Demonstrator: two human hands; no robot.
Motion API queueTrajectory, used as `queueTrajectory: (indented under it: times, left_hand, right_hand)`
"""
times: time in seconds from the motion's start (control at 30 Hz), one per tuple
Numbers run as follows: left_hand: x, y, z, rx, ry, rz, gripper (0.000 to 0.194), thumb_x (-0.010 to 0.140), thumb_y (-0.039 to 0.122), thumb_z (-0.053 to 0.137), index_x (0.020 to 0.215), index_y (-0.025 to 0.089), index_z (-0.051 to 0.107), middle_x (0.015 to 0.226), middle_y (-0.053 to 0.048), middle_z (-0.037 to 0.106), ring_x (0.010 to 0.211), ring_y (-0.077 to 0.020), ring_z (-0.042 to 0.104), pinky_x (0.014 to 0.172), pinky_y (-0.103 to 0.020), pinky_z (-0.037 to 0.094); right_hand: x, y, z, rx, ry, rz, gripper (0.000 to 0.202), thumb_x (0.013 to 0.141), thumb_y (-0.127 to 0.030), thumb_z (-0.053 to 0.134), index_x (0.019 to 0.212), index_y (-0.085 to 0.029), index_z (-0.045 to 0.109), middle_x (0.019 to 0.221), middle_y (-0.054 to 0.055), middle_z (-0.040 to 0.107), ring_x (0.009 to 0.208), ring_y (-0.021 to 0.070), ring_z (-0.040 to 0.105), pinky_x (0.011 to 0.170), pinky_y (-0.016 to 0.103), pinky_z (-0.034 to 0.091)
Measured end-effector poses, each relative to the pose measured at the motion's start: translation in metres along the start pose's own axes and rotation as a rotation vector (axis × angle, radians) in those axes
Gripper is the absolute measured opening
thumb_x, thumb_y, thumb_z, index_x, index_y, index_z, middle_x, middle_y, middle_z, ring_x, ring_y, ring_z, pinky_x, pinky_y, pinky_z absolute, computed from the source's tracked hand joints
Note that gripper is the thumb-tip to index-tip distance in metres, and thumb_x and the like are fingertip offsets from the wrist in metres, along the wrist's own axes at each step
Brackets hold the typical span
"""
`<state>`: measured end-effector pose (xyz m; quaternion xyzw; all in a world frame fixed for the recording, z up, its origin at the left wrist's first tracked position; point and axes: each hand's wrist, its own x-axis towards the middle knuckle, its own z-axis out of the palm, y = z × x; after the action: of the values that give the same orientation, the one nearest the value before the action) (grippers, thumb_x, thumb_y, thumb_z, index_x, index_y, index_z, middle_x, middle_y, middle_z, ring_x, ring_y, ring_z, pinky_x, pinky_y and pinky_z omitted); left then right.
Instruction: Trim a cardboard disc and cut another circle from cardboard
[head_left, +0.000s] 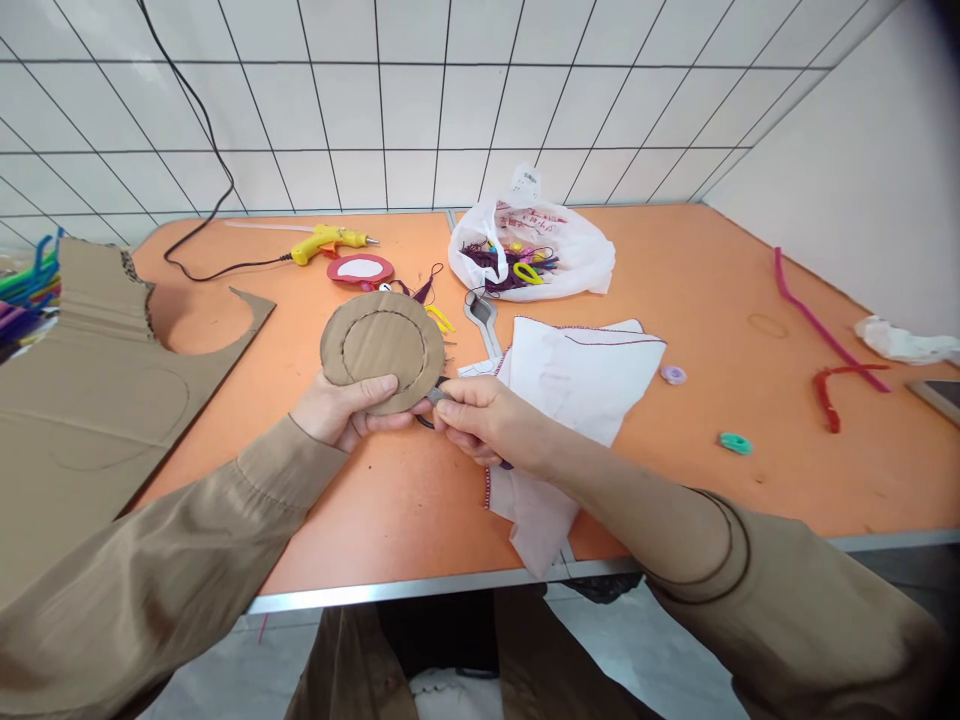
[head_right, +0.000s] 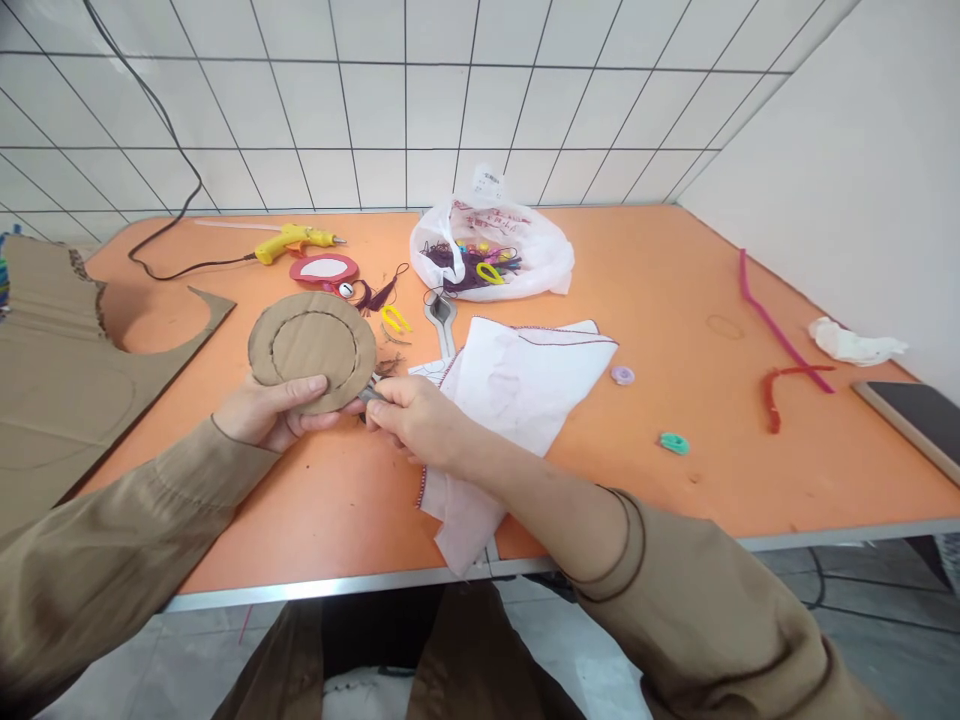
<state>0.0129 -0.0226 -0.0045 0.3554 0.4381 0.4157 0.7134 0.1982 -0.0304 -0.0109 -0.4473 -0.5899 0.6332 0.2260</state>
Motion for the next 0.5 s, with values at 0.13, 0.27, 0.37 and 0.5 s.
queueTrajectory:
  times: [0.13,0.27,0.37,0.5]
  left_hand:
    - [-0.0007,0.0019,0.0017,-0.020,0.015,-0.005,0.046,0.079,0.005,0.061,0.124,0.007,0.057,0.100,-0.014,0.075,0.078,-0.0235,0.074,0.057,-0.018,0.061]
    - [-0.0009,0.0019,0.0013,-0.021,-0.002,0.003,0.046,0.078,0.007,0.064,0.124,0.009,0.058,0.100,-0.014,0.075,0.077,-0.0235,0.074,0.057,-0.019,0.061]
    - [-0.0010,-0.0003,0.0014,-0.020,0.012,0.040,0.042,0.076,0.007,0.066,0.118,0.009,0.061,0.096,-0.013,0.076,0.075,-0.0238,0.074,0.056,-0.021,0.062]
    - [-0.0013,-0.0033,0.0042,-0.032,0.053,0.105,0.039,0.075,0.008,0.068,0.113,0.012,0.064,0.097,-0.010,0.076,0.075,-0.0226,0.074,0.057,-0.022,0.062]
  right_hand:
    - [-0.0013,-0.0015,-0.0006,-0.144,0.112,-0.169,0.019,0.086,-0.022,0.044,0.067,-0.019,0.044,0.052,-0.007,0.038,0.045,0.0066,0.031,0.044,0.021,0.024]
    - [-0.0007,-0.0005,-0.0015,-0.086,0.080,-0.153,0.019,0.084,-0.023,0.046,0.066,-0.019,0.044,0.049,-0.008,0.036,0.043,0.0059,0.029,0.042,0.020,0.023]
    - [0.0004,-0.0004,-0.0011,0.143,-0.023,0.016,0.017,0.084,-0.027,0.047,0.069,-0.020,0.044,0.046,-0.010,0.034,0.037,0.0046,0.021,0.038,0.018,0.017]
    - [0.0020,0.0006,0.0001,0.182,-0.014,0.005,0.019,0.084,-0.031,0.048,0.069,-0.020,0.045,0.047,-0.009,0.036,0.037,0.0045,0.021,0.037,0.018,0.016]
